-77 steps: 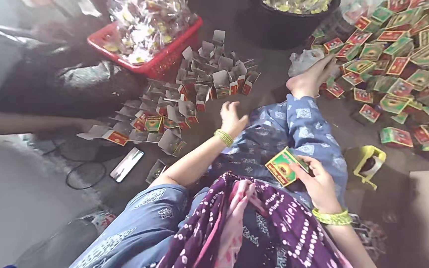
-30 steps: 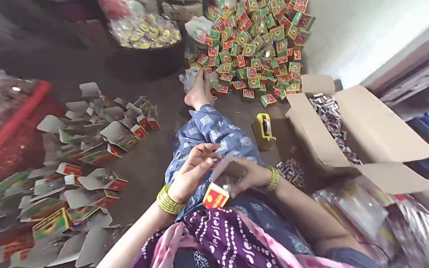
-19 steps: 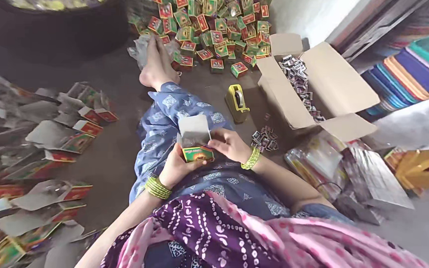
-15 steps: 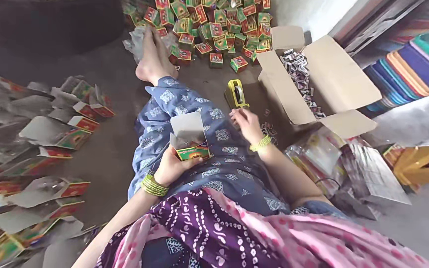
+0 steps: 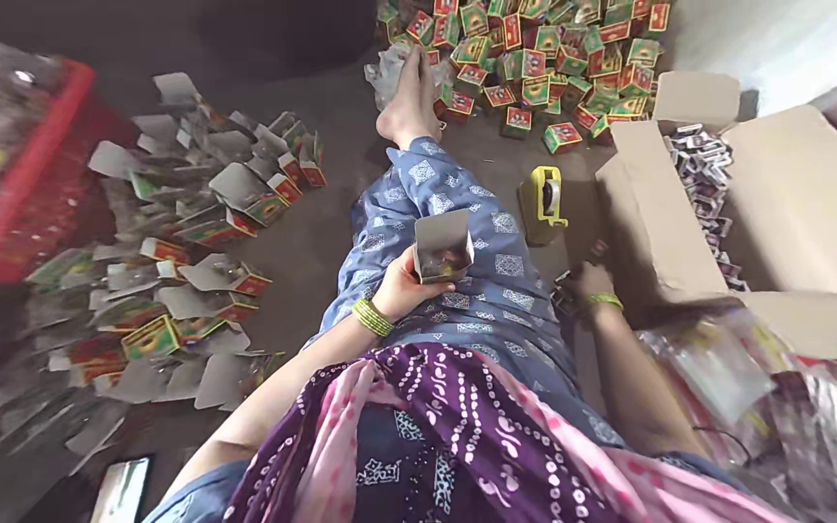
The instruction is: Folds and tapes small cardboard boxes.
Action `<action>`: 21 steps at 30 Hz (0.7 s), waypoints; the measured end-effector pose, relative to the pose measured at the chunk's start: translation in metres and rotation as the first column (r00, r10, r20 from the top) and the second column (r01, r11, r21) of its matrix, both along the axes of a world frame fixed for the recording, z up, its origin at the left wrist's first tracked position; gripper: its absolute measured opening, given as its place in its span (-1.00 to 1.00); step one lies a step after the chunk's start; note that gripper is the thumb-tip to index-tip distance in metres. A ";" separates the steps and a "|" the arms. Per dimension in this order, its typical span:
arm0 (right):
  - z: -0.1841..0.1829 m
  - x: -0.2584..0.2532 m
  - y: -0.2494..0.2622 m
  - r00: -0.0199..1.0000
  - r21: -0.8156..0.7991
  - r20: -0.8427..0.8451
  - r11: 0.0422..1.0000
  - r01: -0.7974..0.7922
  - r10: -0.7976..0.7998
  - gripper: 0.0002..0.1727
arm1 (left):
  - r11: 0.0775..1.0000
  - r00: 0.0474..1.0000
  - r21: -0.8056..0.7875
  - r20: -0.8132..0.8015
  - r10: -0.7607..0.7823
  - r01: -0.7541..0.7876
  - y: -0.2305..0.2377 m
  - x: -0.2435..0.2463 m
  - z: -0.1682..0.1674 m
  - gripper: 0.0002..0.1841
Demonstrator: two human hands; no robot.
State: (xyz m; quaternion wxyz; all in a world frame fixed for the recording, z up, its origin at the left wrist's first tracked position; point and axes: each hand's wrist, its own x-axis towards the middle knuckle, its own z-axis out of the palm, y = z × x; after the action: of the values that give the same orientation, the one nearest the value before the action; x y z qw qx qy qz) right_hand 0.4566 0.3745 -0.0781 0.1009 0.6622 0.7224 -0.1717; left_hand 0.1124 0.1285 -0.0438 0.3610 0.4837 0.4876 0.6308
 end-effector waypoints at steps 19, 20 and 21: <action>0.126 -0.188 -0.164 0.378 0.639 -0.552 0.668 -0.380 0.743 -0.78 | 0.988 0.968 -0.079 -0.222 0.114 -0.135 -0.003 -0.003 -0.002 -0.27; 0.122 -0.190 -0.167 0.380 0.644 -0.522 0.645 -0.412 0.764 -0.78 | 0.987 0.963 -0.085 -0.247 0.111 -0.136 -0.004 -0.003 -0.002 -0.30; 0.118 -0.190 -0.170 0.369 0.657 -0.485 0.609 -0.445 0.793 -0.78 | 0.986 0.953 -0.089 -0.280 0.111 -0.141 -0.004 -0.004 -0.002 -0.33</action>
State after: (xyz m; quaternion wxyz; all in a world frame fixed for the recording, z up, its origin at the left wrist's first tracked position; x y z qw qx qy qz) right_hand 0.2664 0.2047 0.0402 -0.2886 0.2014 0.9114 -0.2133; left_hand 0.1085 0.1244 -0.0458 0.2748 0.5141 0.5962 0.5520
